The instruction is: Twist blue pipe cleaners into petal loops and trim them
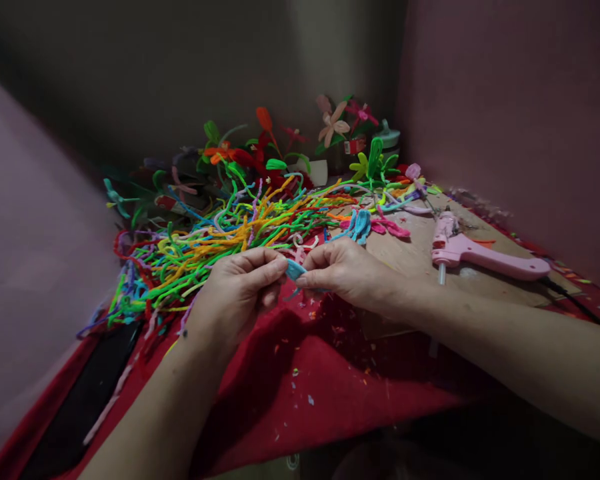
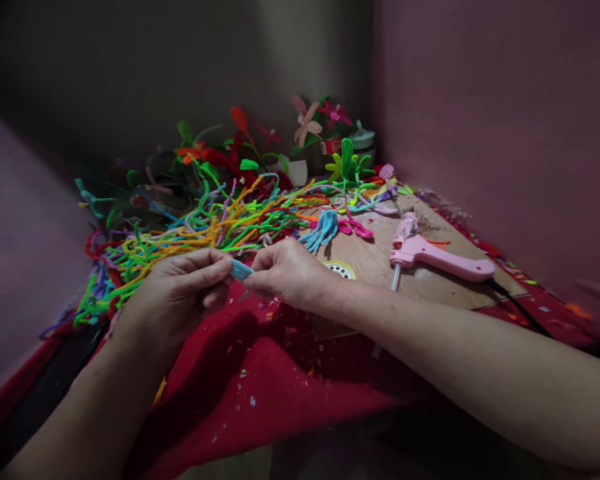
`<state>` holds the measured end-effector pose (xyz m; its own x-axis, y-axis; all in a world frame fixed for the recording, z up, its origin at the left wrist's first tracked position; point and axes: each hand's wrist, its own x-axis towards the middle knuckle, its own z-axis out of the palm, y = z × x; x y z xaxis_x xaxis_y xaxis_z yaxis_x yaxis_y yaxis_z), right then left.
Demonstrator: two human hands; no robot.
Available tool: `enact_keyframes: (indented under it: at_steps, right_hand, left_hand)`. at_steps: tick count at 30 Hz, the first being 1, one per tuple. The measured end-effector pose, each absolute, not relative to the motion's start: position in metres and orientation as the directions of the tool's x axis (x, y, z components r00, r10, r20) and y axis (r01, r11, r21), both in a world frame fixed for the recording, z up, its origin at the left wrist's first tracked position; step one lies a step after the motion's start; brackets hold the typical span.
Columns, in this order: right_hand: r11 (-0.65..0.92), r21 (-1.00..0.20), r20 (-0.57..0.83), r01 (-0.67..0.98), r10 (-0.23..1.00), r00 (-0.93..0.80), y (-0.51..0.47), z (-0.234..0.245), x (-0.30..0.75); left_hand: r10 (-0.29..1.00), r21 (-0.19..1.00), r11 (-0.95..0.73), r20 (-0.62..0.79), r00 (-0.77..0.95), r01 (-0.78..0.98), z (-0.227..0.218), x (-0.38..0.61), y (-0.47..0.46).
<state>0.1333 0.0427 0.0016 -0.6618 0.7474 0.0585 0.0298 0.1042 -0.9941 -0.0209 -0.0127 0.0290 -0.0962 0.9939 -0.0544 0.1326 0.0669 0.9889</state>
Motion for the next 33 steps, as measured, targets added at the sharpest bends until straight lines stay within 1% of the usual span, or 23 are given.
enact_keyframes:
  at_steps: [2, 3, 5, 7, 10, 11, 12, 14, 15, 16, 17, 18, 20, 21, 22, 23, 24, 25, 27, 28, 29, 30, 33]
  right_hand:
    - [0.101, -0.995, 0.060, 0.022, 0.741, -0.669, 0.043, 0.002, 0.133]
    - [0.097, -0.995, 0.059, 0.020, 0.741, -0.669, 0.043, 0.002, 0.133]
    - [0.085, -0.996, 0.055, 0.014, 0.748, -0.662, 0.044, 0.001, 0.134]
    - [0.070, -0.998, 0.056, -0.004, 0.754, -0.654, 0.044, 0.000, 0.133]
    - [0.068, -0.998, 0.046, 0.007, 0.754, -0.655, 0.042, 0.000, 0.132]
    - [0.064, -0.998, 0.030, 0.028, 0.754, -0.656, 0.042, -0.001, 0.131]
    - [0.059, -0.997, 0.009, 0.054, 0.755, -0.656, 0.041, -0.001, 0.130]
    - [0.036, -0.995, -0.034, 0.093, 0.759, -0.650, 0.042, 0.000, 0.130]
    - [0.022, -0.995, -0.048, 0.100, 0.759, -0.650, 0.042, 0.000, 0.130]
    - [0.009, -0.995, -0.058, 0.099, 0.757, -0.651, 0.042, 0.000, 0.130]
    - [-0.002, -0.996, -0.062, 0.092, 0.754, -0.653, 0.043, 0.001, 0.131]
    - [-0.014, -0.996, -0.069, 0.089, 0.754, -0.654, 0.043, 0.003, 0.131]
    - [-0.039, -0.994, -0.093, 0.098, 0.763, -0.640, 0.042, 0.006, 0.132]
    - [-0.051, -0.993, -0.106, 0.105, 0.771, -0.628, 0.041, 0.007, 0.132]
    - [-0.063, -0.992, -0.118, 0.110, 0.777, -0.619, 0.041, 0.008, 0.131]
    - [-0.078, -0.991, -0.130, 0.111, 0.777, -0.615, 0.040, 0.009, 0.131]
    - [-0.093, -0.990, -0.141, 0.110, 0.773, -0.618, 0.040, 0.009, 0.130]
    - [-0.109, -0.987, -0.157, 0.114, 0.765, -0.625, 0.040, 0.008, 0.128]
    - [-0.143, -0.982, -0.189, 0.124, 0.747, -0.637, 0.041, 0.007, 0.127]
    - [-0.158, -0.979, -0.202, 0.126, 0.742, -0.640, 0.041, 0.007, 0.126]
    - [-0.169, -0.978, -0.207, 0.121, 0.740, -0.640, 0.041, 0.006, 0.126]
    - [-0.176, -0.978, -0.208, 0.114, 0.741, -0.638, 0.041, 0.006, 0.126]
    - [-0.168, -0.981, -0.193, 0.100, 0.762, -0.618, 0.040, 0.005, 0.127]
  left_hand:
    - [0.991, 0.991, 0.127, -0.125, -0.048, 0.036, 0.029, -0.022, -0.013]
    - [0.991, 0.991, 0.124, -0.121, -0.053, 0.042, 0.029, -0.022, -0.013]
    - [0.994, 0.986, 0.051, -0.035, -0.102, 0.160, 0.030, -0.021, -0.014]
    - [0.990, 0.953, -0.022, 0.062, -0.125, 0.303, 0.030, -0.019, -0.015]
    - [0.989, 0.887, -0.060, 0.116, -0.096, 0.457, 0.029, -0.016, -0.016]
    - [0.983, 0.843, -0.092, 0.162, -0.087, 0.530, 0.028, -0.016, -0.016]
    - [0.969, 0.774, -0.146, 0.237, -0.068, 0.616, 0.027, -0.016, -0.015]
    - [0.915, 0.590, -0.270, 0.402, 0.012, 0.761, 0.025, -0.016, -0.013]
    - [0.886, 0.513, -0.317, 0.461, 0.055, 0.798, 0.025, -0.017, -0.011]
    - [0.872, 0.480, -0.342, 0.483, 0.082, 0.808, 0.024, -0.018, -0.010]
    - [0.882, 0.506, -0.337, 0.464, 0.078, 0.794, 0.025, -0.019, -0.008]
    - [0.913, 0.584, -0.296, 0.406, 0.043, 0.756, 0.026, -0.020, -0.007]
    - [0.980, 0.786, -0.134, 0.196, -0.038, 0.604, 0.028, -0.022, -0.006]
    - [0.995, 0.858, -0.041, 0.079, -0.052, 0.512, 0.029, -0.023, -0.006]
    - [0.999, 0.897, 0.035, -0.015, -0.049, 0.440, 0.029, -0.025, -0.005]
    - [0.997, 0.912, 0.071, -0.058, -0.044, 0.405, 0.029, -0.026, -0.005]
    - [0.998, 0.907, 0.057, -0.043, -0.043, 0.417, 0.029, -0.027, -0.005]
    - [0.998, 0.884, 0.003, 0.024, -0.054, 0.467, 0.028, -0.027, -0.005]
    - [0.972, 0.783, -0.144, 0.228, -0.064, 0.605, 0.026, -0.028, -0.004]
    - [0.952, 0.734, -0.193, 0.301, -0.056, 0.651, 0.027, -0.028, -0.004]
    - [0.945, 0.720, -0.205, 0.323, -0.059, 0.663, 0.027, -0.028, -0.003]
    - [0.954, 0.751, -0.176, 0.289, -0.077, 0.636, 0.029, -0.028, -0.003]
    - [0.993, 0.902, 0.011, 0.039, -0.108, 0.431, 0.032, -0.027, -0.005]
